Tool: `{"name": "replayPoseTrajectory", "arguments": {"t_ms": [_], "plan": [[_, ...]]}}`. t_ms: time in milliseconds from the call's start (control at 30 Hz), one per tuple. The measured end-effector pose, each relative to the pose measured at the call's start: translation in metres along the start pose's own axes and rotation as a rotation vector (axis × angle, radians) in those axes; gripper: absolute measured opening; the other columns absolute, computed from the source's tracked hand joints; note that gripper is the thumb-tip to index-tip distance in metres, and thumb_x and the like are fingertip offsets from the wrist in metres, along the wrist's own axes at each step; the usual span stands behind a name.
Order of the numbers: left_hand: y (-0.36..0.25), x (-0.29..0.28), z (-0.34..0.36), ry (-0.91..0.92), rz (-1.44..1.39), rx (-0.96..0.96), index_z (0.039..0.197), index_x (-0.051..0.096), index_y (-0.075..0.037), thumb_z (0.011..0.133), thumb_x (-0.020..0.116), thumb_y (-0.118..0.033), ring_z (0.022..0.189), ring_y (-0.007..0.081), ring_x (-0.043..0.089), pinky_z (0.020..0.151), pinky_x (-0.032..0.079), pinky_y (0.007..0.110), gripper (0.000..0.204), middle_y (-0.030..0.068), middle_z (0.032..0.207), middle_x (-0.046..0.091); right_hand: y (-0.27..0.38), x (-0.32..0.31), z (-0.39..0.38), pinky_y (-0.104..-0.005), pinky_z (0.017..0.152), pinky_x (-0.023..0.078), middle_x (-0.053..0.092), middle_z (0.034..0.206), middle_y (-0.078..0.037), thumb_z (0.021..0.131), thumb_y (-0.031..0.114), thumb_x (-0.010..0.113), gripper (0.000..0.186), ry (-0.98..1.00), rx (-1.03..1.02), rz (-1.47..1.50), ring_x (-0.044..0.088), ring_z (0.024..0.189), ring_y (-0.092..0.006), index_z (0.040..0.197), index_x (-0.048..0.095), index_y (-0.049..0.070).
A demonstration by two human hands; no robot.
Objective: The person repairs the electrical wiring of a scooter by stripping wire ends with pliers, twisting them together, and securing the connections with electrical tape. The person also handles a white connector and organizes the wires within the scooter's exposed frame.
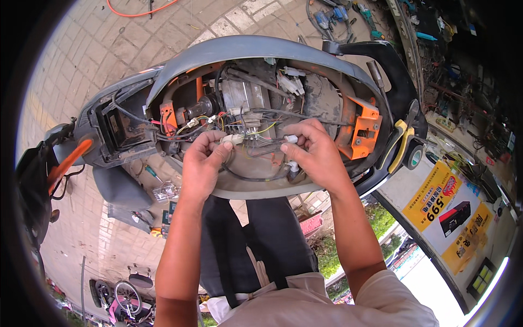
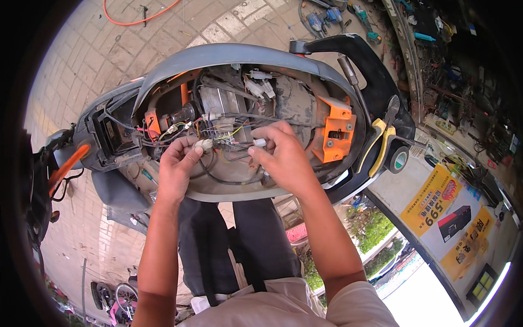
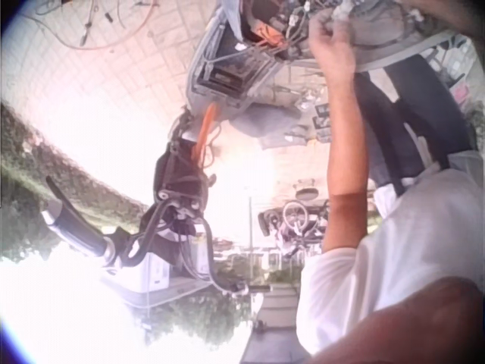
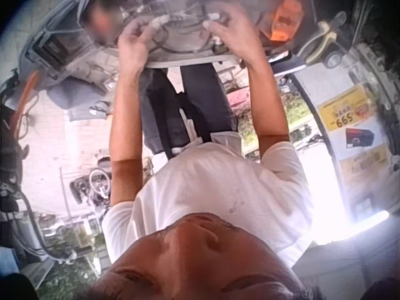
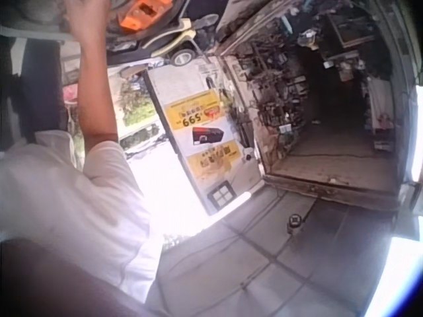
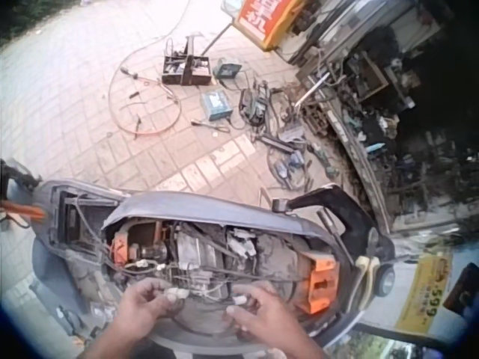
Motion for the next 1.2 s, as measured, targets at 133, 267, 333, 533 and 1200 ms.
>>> {"name": "replayPoseTrajectory", "arguments": {"t_ms": [133, 267, 333, 533, 1200], "plan": [[-0.005, 0.0, -0.005, -0.023, 0.051, -0.04, 0.112, 0.059, 0.001, 0.09, 0.064, -0.008, 0.088, 0.0073, 0.057, 0.081, 0.044, 0.021, 0.024, 0.0028, 0.099, 0.065, 0.0, -0.004, 0.004, -0.0299, 0.07, 0.048, 0.057, 0.096, -0.009, 0.082, 0.009, 0.069, 0.024, 0.008, -0.038, 0.022, 0.057, 0.079, -0.0187, 0.103, 0.063, 0.0], [-0.013, 0.012, -0.019, -0.182, 0.55, 0.149, 0.111, 0.059, 0.0, 0.086, 0.068, -0.008, 0.09, 0.0118, 0.055, 0.081, 0.045, 0.026, 0.028, 0.0043, 0.097, 0.061, 0.005, -0.003, 0.004, -0.0324, 0.068, 0.05, 0.063, 0.092, -0.013, 0.083, 0.009, 0.067, 0.019, -0.003, -0.011, 0.015, 0.063, 0.077, -0.0221, 0.099, 0.062, 0.0], [-0.023, 0.024, -0.027, -0.261, 0.821, 0.396, 0.111, 0.059, -0.001, 0.082, 0.07, -0.006, 0.092, 0.0169, 0.053, 0.082, 0.044, 0.031, 0.031, 0.0064, 0.096, 0.058, 0.009, -0.004, 0.002, -0.033, 0.068, 0.05, 0.064, 0.092, -0.013, 0.084, 0.009, 0.067, 0.02, -0.013, -0.07, -0.019, 0.065, 0.076, -0.0223, 0.1, 0.062, 0.0], [-0.046, 0.065, -0.027, -0.135, 0.965, 0.732, 0.107, 0.063, -0.005, 0.075, 0.071, -0.005, 0.096, 0.0296, 0.051, 0.083, 0.041, 0.038, 0.033, 0.0095, 0.104, 0.059, 0.009, -0.007, 0.001, -0.0324, 0.069, 0.051, 0.065, 0.093, -0.014, 0.084, 0.009, 0.067, 0.022, 0.014, -0.134, -0.005, 0.067, 0.079, -0.0217, 0.103, 0.062, -0.001], [-0.032, 0.092, -0.007, -0.176, 0.837, 0.615, 0.092, 0.065, -0.003, 0.079, 0.067, -0.003, 0.082, 0.0331, 0.056, 0.076, 0.045, 0.041, 0.013, 0.012, 0.085, 0.064, 0.011, -0.014, 0.015, -0.0257, 0.062, 0.05, 0.064, 0.085, -0.007, 0.087, 0.009, 0.066, 0.028, 0.001, 0.018, 0.22, 0.06, 0.071, -0.0092, 0.11, 0.057, -0.005]]}}
Point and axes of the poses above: each hand's wrist, its own z-axis towards the middle knuckle, its own x-axis out of the palm, y = z × x, the point moved 1 cm from there along z, towards the middle knuckle
